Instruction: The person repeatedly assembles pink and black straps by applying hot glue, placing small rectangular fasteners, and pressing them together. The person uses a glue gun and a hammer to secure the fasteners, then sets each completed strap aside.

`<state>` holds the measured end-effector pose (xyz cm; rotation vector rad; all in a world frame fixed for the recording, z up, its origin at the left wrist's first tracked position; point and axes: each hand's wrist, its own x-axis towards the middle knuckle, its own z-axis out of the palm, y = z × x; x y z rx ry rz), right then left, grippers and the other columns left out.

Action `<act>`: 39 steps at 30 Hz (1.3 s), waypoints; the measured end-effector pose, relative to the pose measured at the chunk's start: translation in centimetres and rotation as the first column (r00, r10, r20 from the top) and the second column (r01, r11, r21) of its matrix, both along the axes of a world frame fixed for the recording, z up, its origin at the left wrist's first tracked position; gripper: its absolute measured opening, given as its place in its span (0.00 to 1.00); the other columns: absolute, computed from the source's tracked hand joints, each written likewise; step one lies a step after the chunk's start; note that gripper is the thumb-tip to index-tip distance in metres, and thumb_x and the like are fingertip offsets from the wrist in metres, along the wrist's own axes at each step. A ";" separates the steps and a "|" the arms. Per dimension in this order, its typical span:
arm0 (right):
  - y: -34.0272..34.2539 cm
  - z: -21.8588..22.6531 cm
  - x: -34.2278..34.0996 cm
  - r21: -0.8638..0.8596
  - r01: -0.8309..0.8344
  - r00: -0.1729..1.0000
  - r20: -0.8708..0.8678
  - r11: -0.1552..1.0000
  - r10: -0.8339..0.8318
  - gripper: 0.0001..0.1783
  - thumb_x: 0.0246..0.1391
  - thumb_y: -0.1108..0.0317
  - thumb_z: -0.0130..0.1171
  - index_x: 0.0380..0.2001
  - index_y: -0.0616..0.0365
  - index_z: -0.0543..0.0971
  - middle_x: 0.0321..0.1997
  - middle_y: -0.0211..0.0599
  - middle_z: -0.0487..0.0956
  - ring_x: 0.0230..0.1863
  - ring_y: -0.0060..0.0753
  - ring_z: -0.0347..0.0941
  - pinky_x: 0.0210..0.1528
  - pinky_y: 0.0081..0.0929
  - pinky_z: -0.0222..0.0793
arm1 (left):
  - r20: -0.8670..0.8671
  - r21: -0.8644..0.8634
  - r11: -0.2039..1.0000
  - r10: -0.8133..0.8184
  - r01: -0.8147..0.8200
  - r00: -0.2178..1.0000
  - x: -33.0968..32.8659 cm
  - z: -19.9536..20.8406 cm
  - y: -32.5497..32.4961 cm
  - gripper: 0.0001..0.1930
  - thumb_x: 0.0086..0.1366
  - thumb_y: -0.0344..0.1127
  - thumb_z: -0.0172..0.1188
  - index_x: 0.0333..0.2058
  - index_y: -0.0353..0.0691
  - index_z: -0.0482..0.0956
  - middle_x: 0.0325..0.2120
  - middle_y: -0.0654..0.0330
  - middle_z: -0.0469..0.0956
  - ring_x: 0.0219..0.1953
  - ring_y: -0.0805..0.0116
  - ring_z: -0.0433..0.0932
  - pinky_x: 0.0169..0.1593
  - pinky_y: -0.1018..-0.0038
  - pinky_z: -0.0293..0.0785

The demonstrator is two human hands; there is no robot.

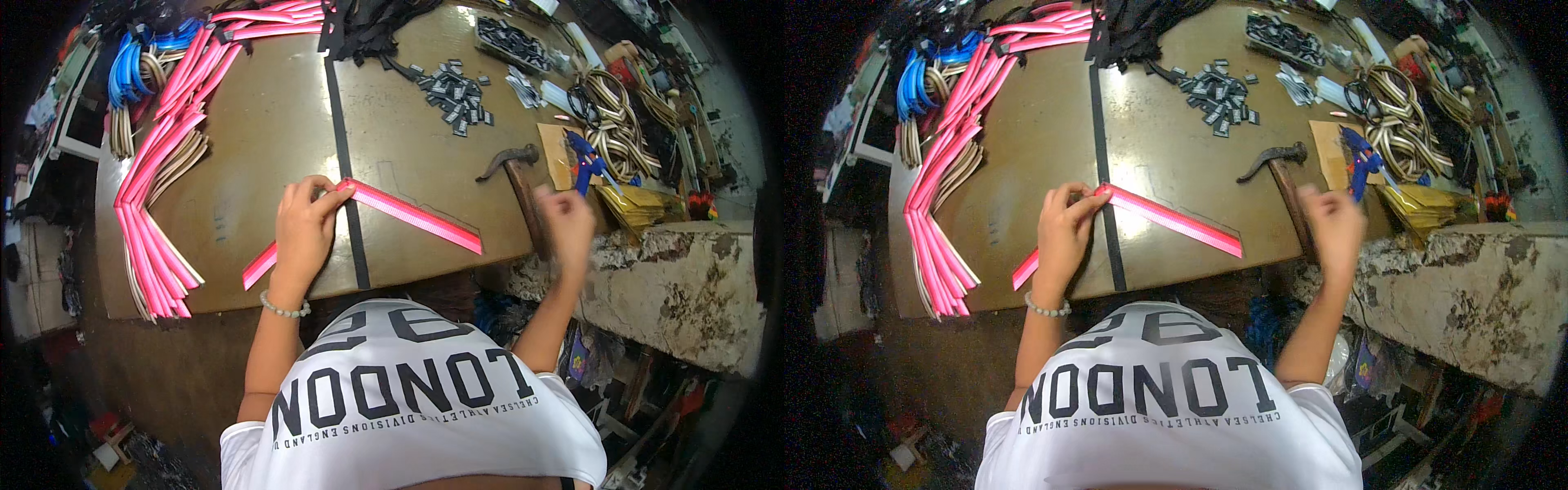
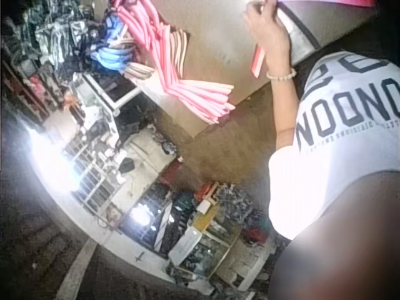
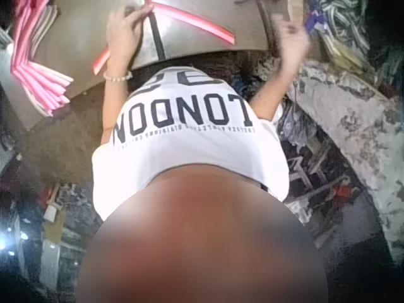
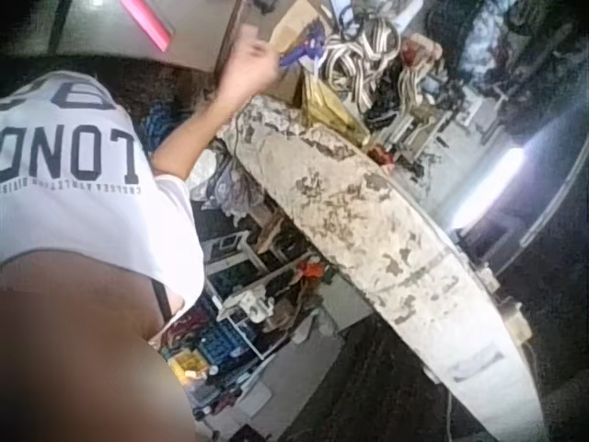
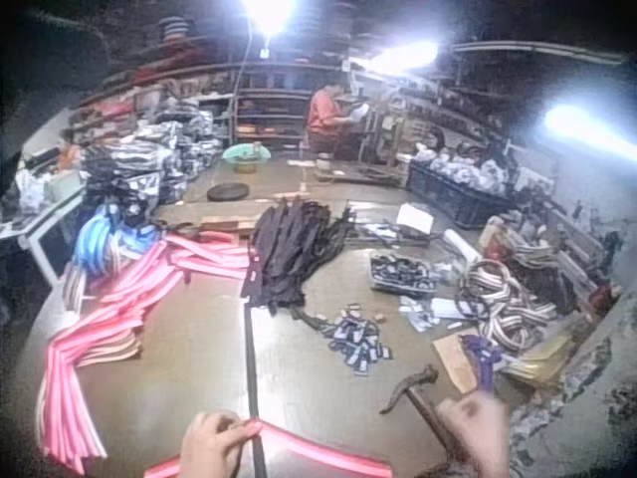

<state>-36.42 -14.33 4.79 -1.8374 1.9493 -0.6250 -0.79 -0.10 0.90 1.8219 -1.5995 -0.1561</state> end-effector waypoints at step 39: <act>2.8 2.6 14.3 0.094 -0.850 0.523 0.277 0.519 0.806 0.24 0.55 0.52 0.67 0.44 0.59 0.74 0.31 0.45 0.83 0.32 0.43 0.83 0.35 0.36 0.75 | -0.209 -0.040 0.993 0.100 -0.111 0.973 0.4 -0.8 0.3 0.08 0.60 0.32 0.66 0.38 0.40 0.85 0.34 0.56 0.75 0.41 0.58 0.72 0.47 0.67 0.70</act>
